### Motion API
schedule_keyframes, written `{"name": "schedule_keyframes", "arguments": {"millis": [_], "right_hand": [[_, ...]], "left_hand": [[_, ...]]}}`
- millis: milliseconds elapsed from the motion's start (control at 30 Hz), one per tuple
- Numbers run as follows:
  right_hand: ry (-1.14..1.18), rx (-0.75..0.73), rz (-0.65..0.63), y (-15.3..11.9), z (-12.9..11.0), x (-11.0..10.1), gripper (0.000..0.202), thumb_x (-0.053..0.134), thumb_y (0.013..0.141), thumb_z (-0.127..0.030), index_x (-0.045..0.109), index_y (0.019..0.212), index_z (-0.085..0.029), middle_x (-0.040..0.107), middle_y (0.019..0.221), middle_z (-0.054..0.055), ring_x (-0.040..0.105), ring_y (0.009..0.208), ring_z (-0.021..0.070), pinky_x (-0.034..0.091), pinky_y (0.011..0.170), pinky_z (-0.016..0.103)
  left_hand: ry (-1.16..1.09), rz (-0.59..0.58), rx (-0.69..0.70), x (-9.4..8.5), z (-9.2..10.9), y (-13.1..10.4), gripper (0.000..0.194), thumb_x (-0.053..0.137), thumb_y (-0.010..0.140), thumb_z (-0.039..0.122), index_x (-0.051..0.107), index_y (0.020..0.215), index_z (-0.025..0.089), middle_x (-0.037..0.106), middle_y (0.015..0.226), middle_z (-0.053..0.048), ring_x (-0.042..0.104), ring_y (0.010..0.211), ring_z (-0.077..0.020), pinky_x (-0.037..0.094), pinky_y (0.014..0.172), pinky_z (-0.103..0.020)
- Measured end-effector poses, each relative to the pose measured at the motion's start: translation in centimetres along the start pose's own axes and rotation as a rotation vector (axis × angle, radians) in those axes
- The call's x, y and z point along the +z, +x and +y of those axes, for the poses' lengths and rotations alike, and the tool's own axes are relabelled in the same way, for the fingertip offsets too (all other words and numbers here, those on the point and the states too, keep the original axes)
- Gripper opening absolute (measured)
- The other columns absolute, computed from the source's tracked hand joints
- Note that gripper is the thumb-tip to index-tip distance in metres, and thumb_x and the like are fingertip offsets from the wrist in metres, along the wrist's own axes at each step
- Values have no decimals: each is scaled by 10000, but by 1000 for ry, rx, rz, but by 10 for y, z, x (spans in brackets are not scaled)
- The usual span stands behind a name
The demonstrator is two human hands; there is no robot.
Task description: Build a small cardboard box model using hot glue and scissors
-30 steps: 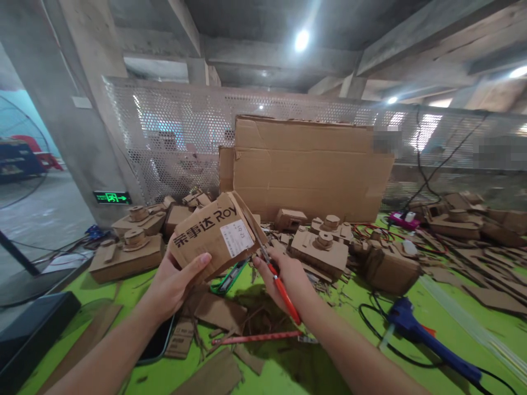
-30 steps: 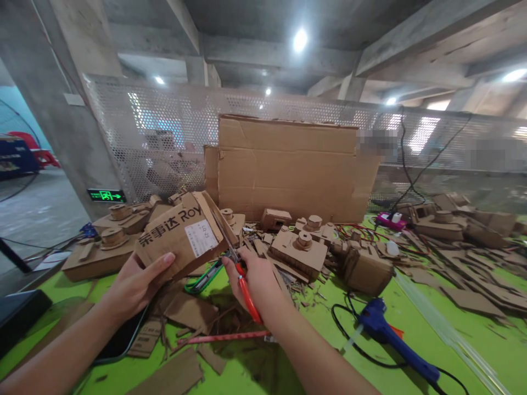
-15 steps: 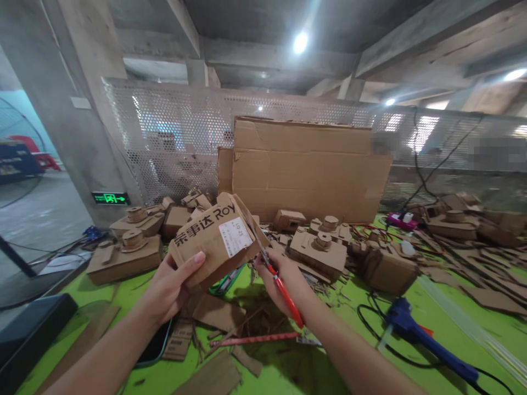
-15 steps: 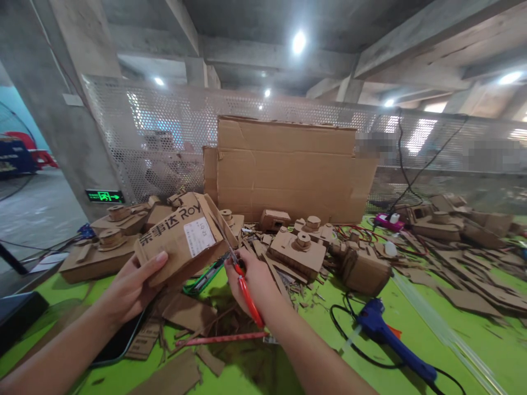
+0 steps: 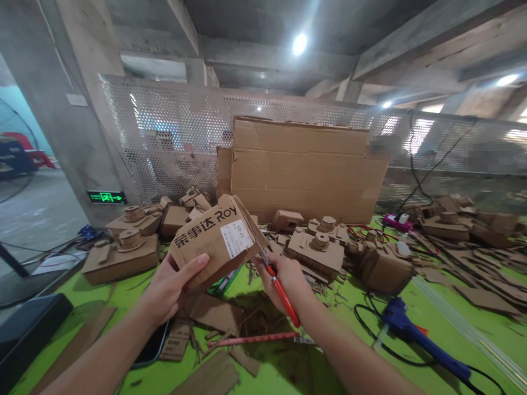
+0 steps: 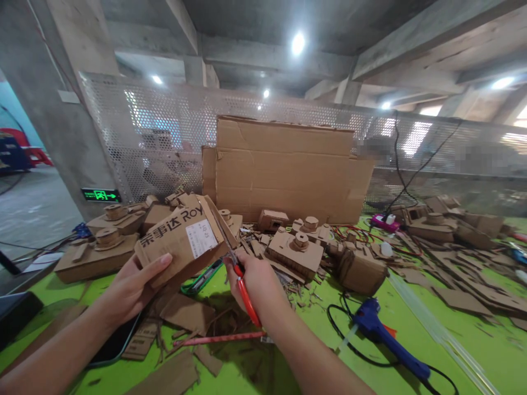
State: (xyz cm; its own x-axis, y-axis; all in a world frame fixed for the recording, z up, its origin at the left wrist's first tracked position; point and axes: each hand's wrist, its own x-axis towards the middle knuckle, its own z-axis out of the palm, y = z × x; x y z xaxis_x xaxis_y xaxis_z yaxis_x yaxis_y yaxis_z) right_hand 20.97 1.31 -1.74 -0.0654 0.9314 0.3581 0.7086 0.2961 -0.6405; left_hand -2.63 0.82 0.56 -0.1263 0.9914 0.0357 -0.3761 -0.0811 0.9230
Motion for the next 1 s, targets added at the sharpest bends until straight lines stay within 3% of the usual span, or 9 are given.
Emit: {"name": "schedule_keyframes", "arguments": {"millis": [200,533,633,733,900,1000], "right_hand": [[78,-6,56,5,2,0,125,589,824,-297,690,860,-232,682,701,5,619,624,184,418,596,247],[-10,31,71,0,6,7,195,555,861,-338,635,722,-228,618,609,6,574,567,179,409,576,261],[26,-34,53,4,2,1,117,580,815,-305,666,813,-227,662,672,10,593,603,182,435,605,259],[67,-64,18,8,0,-4,186,593,715,-203,688,874,-223,665,677,-6,573,582,165,440,597,245],[117,27,2,9,-1,-4,44,598,706,-233,633,683,-221,578,577,-19,554,560,164,416,547,243],[125,39,34,8,-2,-4,81,607,703,-239,626,630,-210,578,560,-8,567,566,173,428,553,249]], "left_hand": [[18,-17,-109,3,-2,-8,803,1012,524,299,659,1239,207,833,1027,-105,805,891,-338,681,594,-328],[69,-53,-79,1,-5,-6,691,992,577,326,679,1181,210,829,1069,-113,790,993,-342,683,727,-336],[85,-83,-62,-2,-6,-6,685,982,601,320,666,1201,229,824,1103,-115,785,1012,-349,684,741,-357],[99,-78,-59,-2,-6,-7,725,996,568,319,651,1200,237,821,1109,-124,789,981,-369,688,697,-379],[84,-62,-92,0,-7,-10,739,994,572,339,629,1208,245,823,1080,-119,795,938,-387,692,645,-413],[70,-75,-98,-1,-7,-10,723,987,594,334,630,1215,238,820,1096,-118,798,930,-364,691,662,-399]]}}
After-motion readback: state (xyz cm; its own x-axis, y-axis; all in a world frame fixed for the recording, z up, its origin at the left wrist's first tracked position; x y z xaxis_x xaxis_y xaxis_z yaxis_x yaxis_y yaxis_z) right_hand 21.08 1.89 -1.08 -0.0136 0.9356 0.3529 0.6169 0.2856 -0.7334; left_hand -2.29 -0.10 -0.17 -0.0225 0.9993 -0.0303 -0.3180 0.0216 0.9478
